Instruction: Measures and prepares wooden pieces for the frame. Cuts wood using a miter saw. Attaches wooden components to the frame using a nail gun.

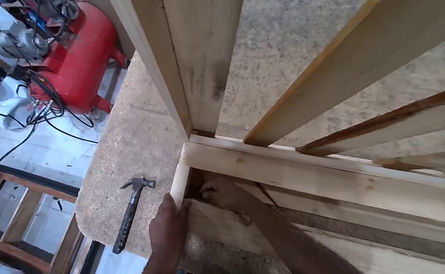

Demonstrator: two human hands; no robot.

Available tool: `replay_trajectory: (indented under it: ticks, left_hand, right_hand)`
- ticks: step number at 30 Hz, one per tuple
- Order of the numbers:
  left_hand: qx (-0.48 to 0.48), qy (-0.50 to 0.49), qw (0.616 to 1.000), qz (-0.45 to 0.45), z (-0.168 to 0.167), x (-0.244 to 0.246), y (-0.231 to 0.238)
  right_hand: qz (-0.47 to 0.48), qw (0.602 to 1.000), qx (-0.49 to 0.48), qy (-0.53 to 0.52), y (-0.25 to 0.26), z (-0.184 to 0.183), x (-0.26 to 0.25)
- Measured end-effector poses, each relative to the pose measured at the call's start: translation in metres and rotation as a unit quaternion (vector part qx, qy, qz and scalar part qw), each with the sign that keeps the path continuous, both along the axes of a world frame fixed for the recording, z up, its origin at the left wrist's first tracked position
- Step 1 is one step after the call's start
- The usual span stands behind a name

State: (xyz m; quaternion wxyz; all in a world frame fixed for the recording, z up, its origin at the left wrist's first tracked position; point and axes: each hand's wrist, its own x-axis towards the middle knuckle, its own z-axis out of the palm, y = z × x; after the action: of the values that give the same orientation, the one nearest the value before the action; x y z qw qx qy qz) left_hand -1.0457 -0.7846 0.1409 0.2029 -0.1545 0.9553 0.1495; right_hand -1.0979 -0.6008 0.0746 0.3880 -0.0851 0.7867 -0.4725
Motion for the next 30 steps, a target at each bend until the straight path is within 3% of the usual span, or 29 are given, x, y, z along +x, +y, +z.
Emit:
replay_trajectory:
  ticks: [5,9,22,24,27,29,30]
  left_hand:
    - [0.005,0.031,0.999,-0.006,-0.003,0.002,0.000]
    - [0.002,0.024,1.000,-0.006,-0.003,0.002,-0.001]
    - [0.002,-0.027,0.999,-0.024,0.008,0.002,-0.002]
    - [0.013,-0.040,0.999,-0.031,0.010,0.001,-0.007]
    - [0.094,-0.030,0.994,-0.043,0.011,-0.001,-0.030]
    - [0.250,0.051,0.967,-0.018,0.006,0.004,-0.057]
    - [0.363,0.092,0.927,0.013,0.002,0.008,-0.068]
  right_hand:
    - [0.004,1.000,0.000,0.021,-0.008,0.001,-0.004]
    - [0.005,1.000,0.014,-0.004,-0.004,0.010,-0.003]
    - [0.006,0.995,0.025,0.098,-0.014,0.013,0.011]
    - [-0.002,0.996,0.043,0.083,0.003,0.025,0.022]
    - [-0.103,0.988,0.064,0.096,0.063,0.058,0.074]
    - [-0.187,0.967,0.086,0.150,0.109,0.073,0.127]
    - [-0.231,0.951,0.098,0.181,0.130,0.075,0.158]
